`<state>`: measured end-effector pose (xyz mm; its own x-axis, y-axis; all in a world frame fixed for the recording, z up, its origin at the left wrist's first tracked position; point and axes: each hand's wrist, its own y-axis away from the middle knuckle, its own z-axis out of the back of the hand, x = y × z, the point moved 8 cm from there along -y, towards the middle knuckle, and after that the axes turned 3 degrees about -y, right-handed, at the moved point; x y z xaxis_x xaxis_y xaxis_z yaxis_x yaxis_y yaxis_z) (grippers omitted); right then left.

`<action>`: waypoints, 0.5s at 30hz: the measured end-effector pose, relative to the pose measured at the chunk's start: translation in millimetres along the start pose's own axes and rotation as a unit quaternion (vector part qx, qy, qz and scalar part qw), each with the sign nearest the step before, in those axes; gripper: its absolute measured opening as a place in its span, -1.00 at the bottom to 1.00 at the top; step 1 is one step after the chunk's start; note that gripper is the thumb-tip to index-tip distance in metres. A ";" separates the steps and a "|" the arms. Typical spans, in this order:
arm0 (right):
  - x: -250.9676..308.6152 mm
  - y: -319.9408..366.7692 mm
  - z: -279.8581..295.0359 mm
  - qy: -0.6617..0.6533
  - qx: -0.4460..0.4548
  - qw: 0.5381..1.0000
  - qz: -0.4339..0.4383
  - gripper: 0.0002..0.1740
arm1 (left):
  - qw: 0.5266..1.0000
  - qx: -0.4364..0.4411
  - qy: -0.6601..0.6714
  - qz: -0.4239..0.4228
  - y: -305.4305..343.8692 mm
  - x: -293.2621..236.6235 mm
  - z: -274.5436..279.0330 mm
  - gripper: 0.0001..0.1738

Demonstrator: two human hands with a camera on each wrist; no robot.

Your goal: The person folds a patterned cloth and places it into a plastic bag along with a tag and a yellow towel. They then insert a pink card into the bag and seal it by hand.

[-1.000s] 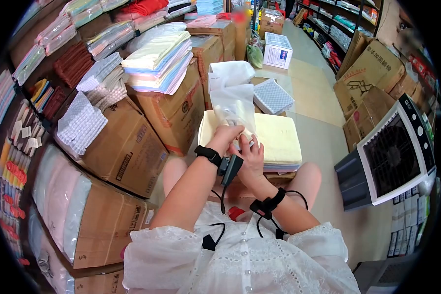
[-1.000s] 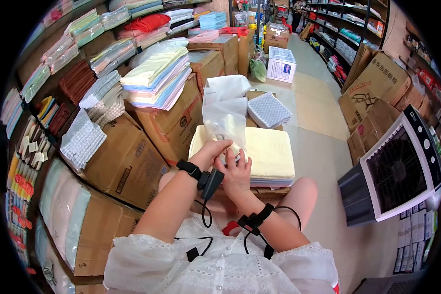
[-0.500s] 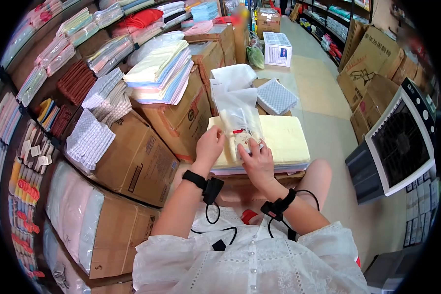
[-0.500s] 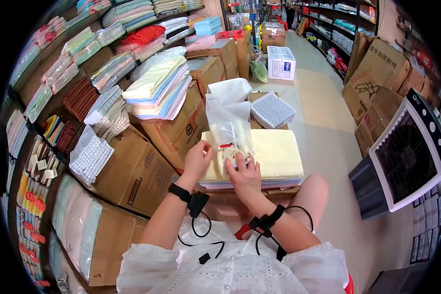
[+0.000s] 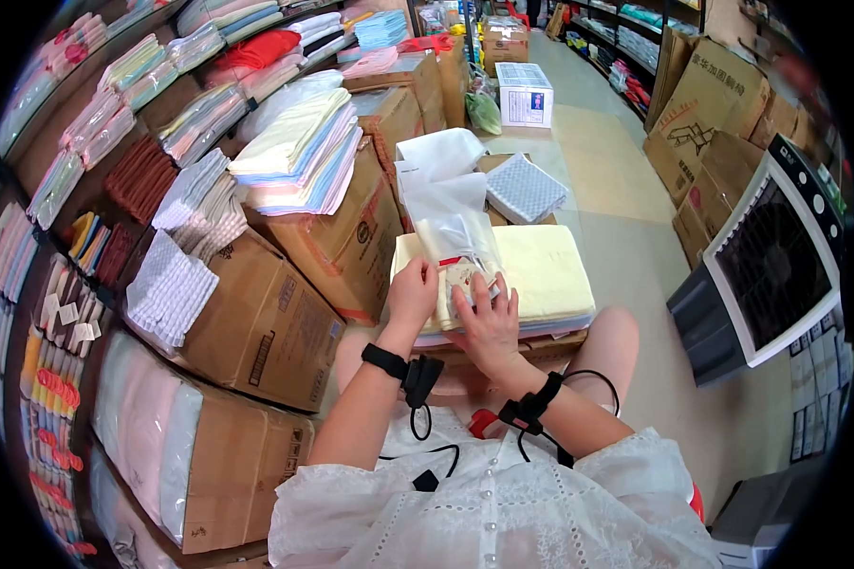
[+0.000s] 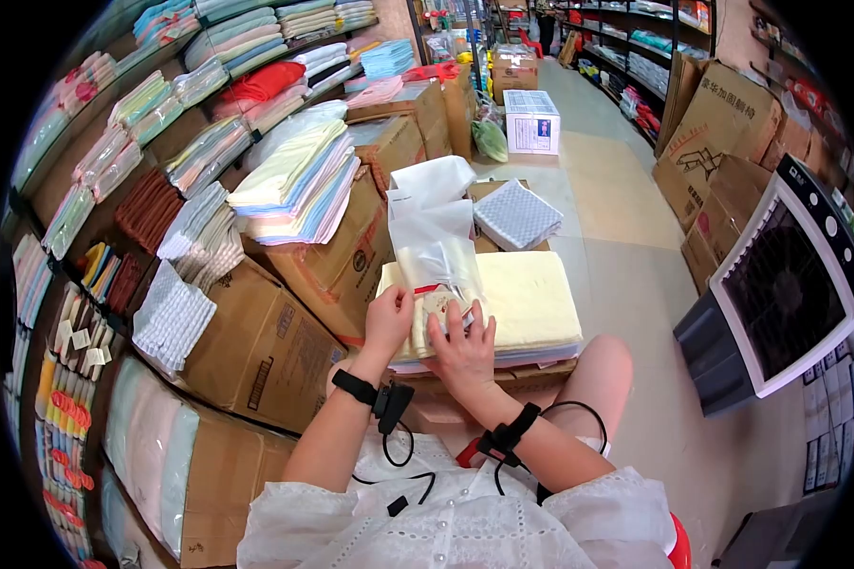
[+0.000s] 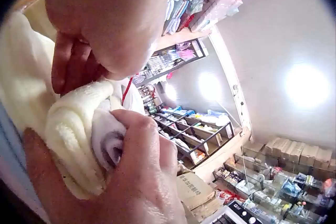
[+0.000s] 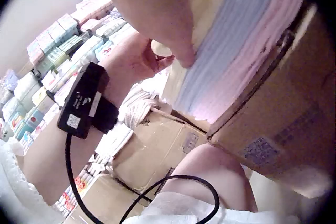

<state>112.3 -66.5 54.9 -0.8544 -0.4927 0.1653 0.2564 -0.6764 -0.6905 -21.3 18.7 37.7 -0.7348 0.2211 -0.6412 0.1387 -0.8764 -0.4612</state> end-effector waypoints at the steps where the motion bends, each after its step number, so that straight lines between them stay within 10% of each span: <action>1: -0.7 0.4 -2.6 0.003 -0.012 1.000 0.001 -0.33 | 1.000 0.005 0.018 -0.007 0.5 0.0 -0.5 -0.78; 15: -23.1 -11.2 8.5 -0.050 -0.028 0.998 -0.003 -0.48 | 0.944 0.152 0.256 0.138 8.7 15.5 -12.1 -0.79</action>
<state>133.1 -52.2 64.8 -0.8059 -0.5423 0.2376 0.2232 -0.6499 -0.7265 -23.5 19.7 16.3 -0.2694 0.0760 -0.9600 0.0236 -0.9961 -0.0855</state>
